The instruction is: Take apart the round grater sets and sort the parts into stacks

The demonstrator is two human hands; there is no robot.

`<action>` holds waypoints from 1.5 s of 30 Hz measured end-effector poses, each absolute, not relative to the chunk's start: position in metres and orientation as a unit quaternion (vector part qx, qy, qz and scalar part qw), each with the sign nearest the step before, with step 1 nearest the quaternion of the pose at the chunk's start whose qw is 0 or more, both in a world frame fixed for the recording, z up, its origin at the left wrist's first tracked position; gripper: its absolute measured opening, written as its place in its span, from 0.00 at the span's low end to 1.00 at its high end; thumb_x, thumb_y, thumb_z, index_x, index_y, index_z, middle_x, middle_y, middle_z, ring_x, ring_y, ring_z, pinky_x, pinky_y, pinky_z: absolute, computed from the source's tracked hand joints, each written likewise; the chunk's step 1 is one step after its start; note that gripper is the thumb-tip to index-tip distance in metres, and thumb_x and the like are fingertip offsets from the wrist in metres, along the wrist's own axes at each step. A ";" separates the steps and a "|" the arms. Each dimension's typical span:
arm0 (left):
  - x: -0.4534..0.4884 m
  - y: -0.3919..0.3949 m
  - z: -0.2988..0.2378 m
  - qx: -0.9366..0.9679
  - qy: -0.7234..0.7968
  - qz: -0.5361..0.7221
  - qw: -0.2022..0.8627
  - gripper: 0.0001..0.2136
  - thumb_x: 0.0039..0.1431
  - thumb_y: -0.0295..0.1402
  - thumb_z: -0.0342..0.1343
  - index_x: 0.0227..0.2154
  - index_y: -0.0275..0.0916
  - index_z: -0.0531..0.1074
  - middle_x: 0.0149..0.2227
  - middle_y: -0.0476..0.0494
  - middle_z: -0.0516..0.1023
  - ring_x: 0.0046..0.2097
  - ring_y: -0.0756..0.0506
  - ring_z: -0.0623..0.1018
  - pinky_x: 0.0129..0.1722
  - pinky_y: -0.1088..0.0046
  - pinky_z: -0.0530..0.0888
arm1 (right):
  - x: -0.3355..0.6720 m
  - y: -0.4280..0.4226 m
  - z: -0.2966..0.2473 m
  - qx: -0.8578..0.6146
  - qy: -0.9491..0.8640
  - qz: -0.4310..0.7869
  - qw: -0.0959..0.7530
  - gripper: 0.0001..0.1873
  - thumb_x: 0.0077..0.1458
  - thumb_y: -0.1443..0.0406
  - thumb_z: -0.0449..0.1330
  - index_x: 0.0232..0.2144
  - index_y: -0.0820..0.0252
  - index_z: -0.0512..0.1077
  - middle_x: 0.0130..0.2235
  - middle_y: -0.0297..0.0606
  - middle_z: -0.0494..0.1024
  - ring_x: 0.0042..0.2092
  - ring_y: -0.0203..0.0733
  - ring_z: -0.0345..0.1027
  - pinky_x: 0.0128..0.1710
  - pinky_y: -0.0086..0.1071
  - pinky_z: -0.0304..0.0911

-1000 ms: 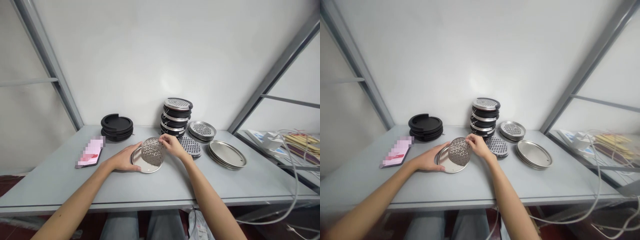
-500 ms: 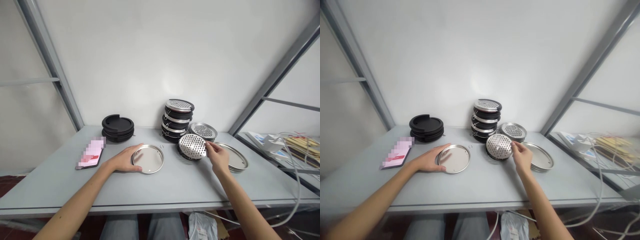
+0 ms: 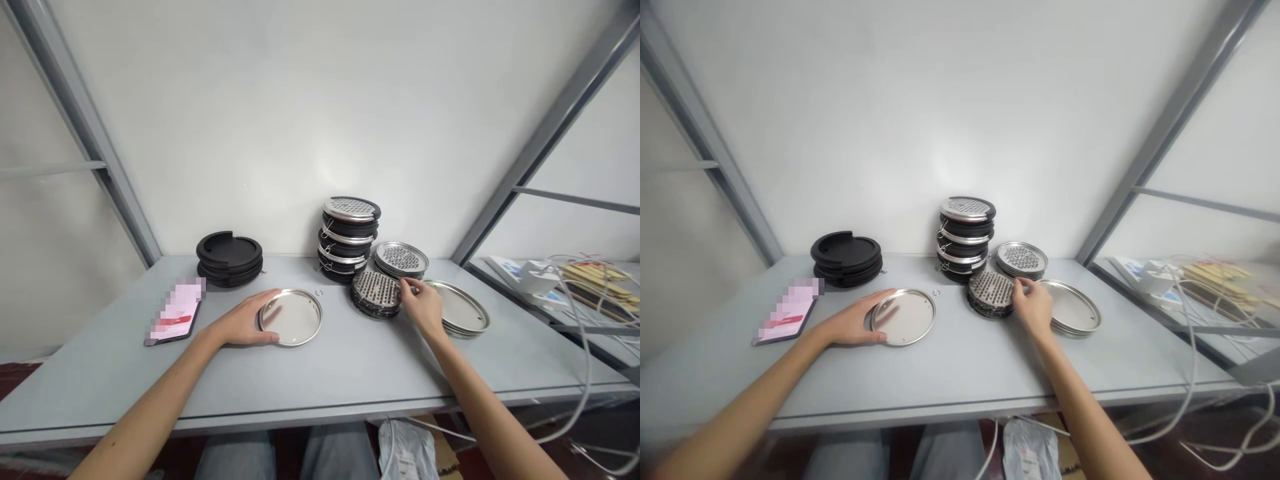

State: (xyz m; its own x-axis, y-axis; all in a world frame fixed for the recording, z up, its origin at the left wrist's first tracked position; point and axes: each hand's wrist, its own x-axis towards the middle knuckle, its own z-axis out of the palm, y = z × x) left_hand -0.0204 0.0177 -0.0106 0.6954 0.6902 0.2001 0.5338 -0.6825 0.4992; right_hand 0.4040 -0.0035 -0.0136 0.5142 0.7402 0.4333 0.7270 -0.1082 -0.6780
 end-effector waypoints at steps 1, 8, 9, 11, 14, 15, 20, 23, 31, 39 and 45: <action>-0.020 0.018 -0.011 0.898 0.341 0.188 0.205 0.45 0.48 0.47 0.66 0.65 0.44 0.51 0.66 0.39 0.56 0.65 0.35 0.59 0.64 0.56 0.57 | 0.403 -0.006 -0.012 -0.750 -0.499 -0.011 0.433 0.24 0.53 0.54 0.52 0.39 0.66 0.79 0.32 0.48 0.81 0.33 0.51 0.72 0.37 0.41 0.64; -0.018 0.014 -0.013 0.893 0.376 0.145 0.201 0.54 0.41 0.53 0.67 0.67 0.45 0.44 0.69 0.34 0.45 0.67 0.30 0.51 0.63 0.51 0.54 | 0.361 -0.024 -0.001 -0.632 -0.603 -0.109 0.474 0.19 0.58 0.57 0.51 0.39 0.62 0.77 0.41 0.46 0.79 0.34 0.45 0.70 0.40 0.39 0.65; -0.017 0.014 -0.013 0.893 0.377 0.146 0.201 0.54 0.40 0.53 0.68 0.67 0.45 0.44 0.69 0.34 0.45 0.67 0.29 0.51 0.63 0.51 0.54 | 0.348 -0.028 0.000 -0.594 -0.645 -0.102 0.469 0.17 0.59 0.59 0.51 0.40 0.61 0.76 0.42 0.46 0.78 0.37 0.46 0.71 0.42 0.39 0.65; -0.016 0.014 -0.013 0.895 0.365 0.160 0.200 0.54 0.38 0.53 0.69 0.67 0.44 0.47 0.68 0.34 0.50 0.66 0.30 0.54 0.63 0.52 0.55 | 0.320 -0.035 0.001 -0.499 -0.760 -0.059 0.411 0.15 0.60 0.60 0.53 0.43 0.59 0.75 0.44 0.45 0.78 0.44 0.48 0.70 0.47 0.41 0.65; -0.015 0.016 -0.012 0.895 0.339 0.206 0.206 0.51 0.39 0.55 0.68 0.65 0.41 0.54 0.64 0.35 0.59 0.63 0.32 0.62 0.62 0.55 0.59 | 0.278 -0.040 0.001 -0.353 -0.887 0.012 0.297 0.19 0.58 0.59 0.58 0.51 0.57 0.71 0.51 0.46 0.75 0.53 0.51 0.66 0.53 0.46 0.62; -0.015 0.017 -0.012 0.888 0.339 0.223 0.215 0.49 0.40 0.56 0.66 0.64 0.40 0.55 0.63 0.35 0.61 0.62 0.32 0.64 0.61 0.56 0.61 | 0.266 -0.040 0.000 -0.321 -0.904 0.026 0.280 0.19 0.58 0.59 0.59 0.51 0.57 0.71 0.52 0.45 0.75 0.55 0.51 0.65 0.54 0.46 0.62; -0.020 0.019 -0.009 0.856 0.332 0.292 0.267 0.48 0.45 0.65 0.55 0.62 0.36 0.59 0.62 0.31 0.63 0.60 0.31 0.66 0.61 0.55 0.61 | 0.243 -0.037 0.005 -0.245 -0.923 0.049 0.292 0.14 0.64 0.67 0.51 0.49 0.55 0.72 0.46 0.41 0.79 0.49 0.44 0.72 0.51 0.41 0.67; -0.022 0.019 -0.006 0.847 0.301 0.356 0.256 0.46 0.45 0.68 0.51 0.60 0.37 0.61 0.61 0.32 0.64 0.61 0.31 0.65 0.61 0.55 0.60 | 0.264 -0.050 0.015 -0.247 -0.907 0.018 0.341 0.17 0.63 0.69 0.52 0.52 0.54 0.71 0.50 0.40 0.78 0.51 0.43 0.72 0.52 0.41 0.68; -0.020 0.019 -0.012 0.856 0.355 0.315 0.205 0.32 0.54 0.54 0.58 0.57 0.40 0.64 0.59 0.36 0.67 0.59 0.35 0.68 0.60 0.56 0.64 | 0.417 -0.095 0.019 -0.556 -0.698 -0.216 0.397 0.16 0.60 0.61 0.54 0.48 0.42 0.74 0.49 0.35 0.78 0.48 0.51 0.74 0.47 0.48 0.72; -0.020 0.021 -0.011 0.856 0.389 0.294 0.172 0.22 0.59 0.49 0.55 0.49 0.38 0.72 0.53 0.38 0.72 0.55 0.38 0.73 0.58 0.57 0.67 | 0.485 -0.080 -0.014 -0.726 -0.631 -0.185 0.201 0.20 0.57 0.51 0.51 0.40 0.51 0.79 0.48 0.42 0.79 0.44 0.58 0.75 0.37 0.48 0.71; -0.020 0.021 -0.012 0.858 0.388 0.287 0.174 0.20 0.60 0.47 0.54 0.48 0.38 0.72 0.52 0.38 0.73 0.53 0.39 0.73 0.57 0.58 0.68 | 0.480 -0.085 -0.031 -0.729 -0.638 -0.176 0.174 0.27 0.58 0.47 0.48 0.41 0.58 0.77 0.46 0.45 0.79 0.43 0.57 0.74 0.41 0.47 0.68</action>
State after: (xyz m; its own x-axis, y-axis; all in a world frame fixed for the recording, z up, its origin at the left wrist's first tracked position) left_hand -0.0202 0.0208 -0.0119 0.5344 0.7660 0.3575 0.5658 -0.6383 0.5219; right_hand 0.4803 -0.0848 -0.0307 0.1229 0.8688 0.4796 0.9918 -0.1243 -0.0289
